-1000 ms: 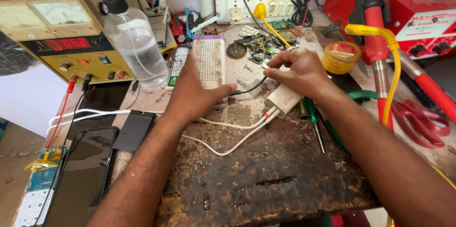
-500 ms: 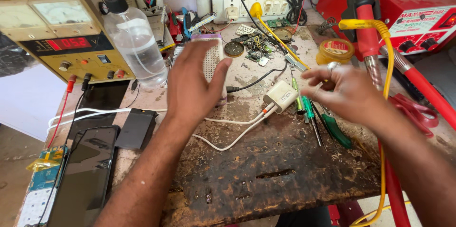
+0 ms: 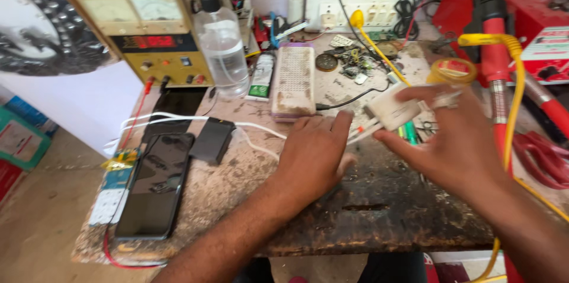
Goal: The person repairs a rechargeable LED emergency light at a cluttered workbench. They unscrew the back cover with a screwdriver, open the housing, test the LED panel, plug the charger into a wall socket and check charging, then handle the battery pack and connect wires to it.
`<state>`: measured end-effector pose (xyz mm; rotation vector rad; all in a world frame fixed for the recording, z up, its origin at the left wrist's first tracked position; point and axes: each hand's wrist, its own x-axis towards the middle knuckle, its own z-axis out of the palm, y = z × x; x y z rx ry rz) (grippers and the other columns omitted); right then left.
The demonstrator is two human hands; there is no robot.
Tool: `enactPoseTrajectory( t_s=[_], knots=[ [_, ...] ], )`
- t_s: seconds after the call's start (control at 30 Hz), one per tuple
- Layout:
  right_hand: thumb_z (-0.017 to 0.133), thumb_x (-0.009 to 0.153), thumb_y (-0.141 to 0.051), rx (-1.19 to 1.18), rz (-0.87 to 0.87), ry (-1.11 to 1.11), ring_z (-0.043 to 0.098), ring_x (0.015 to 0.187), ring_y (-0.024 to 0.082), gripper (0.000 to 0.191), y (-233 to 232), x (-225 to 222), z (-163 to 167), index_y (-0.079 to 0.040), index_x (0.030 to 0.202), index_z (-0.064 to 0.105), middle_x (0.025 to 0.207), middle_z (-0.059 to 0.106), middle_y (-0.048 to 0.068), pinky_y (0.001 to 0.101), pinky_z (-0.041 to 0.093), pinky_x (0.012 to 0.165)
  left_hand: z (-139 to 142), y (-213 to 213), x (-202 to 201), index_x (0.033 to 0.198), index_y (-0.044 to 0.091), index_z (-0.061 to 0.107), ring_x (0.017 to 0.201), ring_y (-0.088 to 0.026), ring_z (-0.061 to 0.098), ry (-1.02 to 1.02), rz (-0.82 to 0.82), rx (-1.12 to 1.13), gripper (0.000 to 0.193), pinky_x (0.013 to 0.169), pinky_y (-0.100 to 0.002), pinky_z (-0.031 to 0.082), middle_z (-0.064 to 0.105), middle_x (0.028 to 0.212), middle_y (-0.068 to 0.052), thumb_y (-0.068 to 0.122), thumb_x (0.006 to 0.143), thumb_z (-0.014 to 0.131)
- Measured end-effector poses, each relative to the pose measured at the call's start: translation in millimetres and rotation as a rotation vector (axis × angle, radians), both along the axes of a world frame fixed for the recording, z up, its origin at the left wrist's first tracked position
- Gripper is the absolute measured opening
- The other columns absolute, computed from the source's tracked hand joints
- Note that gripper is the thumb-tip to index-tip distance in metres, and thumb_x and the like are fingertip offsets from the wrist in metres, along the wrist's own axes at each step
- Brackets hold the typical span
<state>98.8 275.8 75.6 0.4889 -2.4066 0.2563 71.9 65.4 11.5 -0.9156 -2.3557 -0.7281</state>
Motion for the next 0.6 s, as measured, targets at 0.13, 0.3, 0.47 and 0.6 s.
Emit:
enactPoseTrajectory(
  t_s=[0.13,0.3,0.47,0.6],
  knots=[
    [0.093,0.072,-0.029,0.185,0.024,0.285,0.063,0.103,0.036,0.054,-6.9,19.9,39.4,0.0,0.11,0.068,0.107,0.067,0.018,0.0463,0.051,0.087,5.6,-26.4,-0.1,0.109,0.012,0.068,0.089,-0.03,0.07,-0.023,0.157,0.025,0.017,0.09,-0.049,0.05,0.072,0.088,-0.008,0.015,0.094,0.077],
    [0.083,0.101,-0.025,0.149,0.076,0.415,0.064,0.102,0.028,0.046,-12.9,8.4,62.1,0.005,0.126,0.059,0.116,0.063,0.021,0.0358,0.053,0.085,22.4,-82.8,-38.7,0.109,0.01,0.072,0.087,-0.025,0.075,0.027,0.094,0.296,0.033,0.072,-0.037,0.059,0.076,0.1,-0.009,0.003,0.078,0.073],
    [0.08,0.097,-0.033,0.133,-0.101,0.441,0.067,0.083,0.028,0.043,-10.6,-51.9,81.7,-0.001,0.121,0.066,0.096,0.069,0.015,0.0413,0.052,0.07,27.8,-146.4,-65.8,0.097,0.009,0.074,0.079,-0.026,0.075,-0.048,0.198,0.223,0.015,0.069,-0.038,0.055,0.077,0.09,-0.01,0.015,0.086,0.083],
    [0.094,0.09,-0.032,0.109,0.016,0.346,0.067,0.089,0.037,0.043,-34.0,-141.0,73.9,-0.01,0.117,0.068,0.096,0.069,0.018,0.0515,0.052,0.072,25.7,-186.1,-58.4,0.103,0.012,0.074,0.08,-0.026,0.076,-0.309,0.341,0.16,0.021,0.073,-0.041,0.057,0.077,0.092,-0.011,0.015,0.083,0.081]
  ],
)
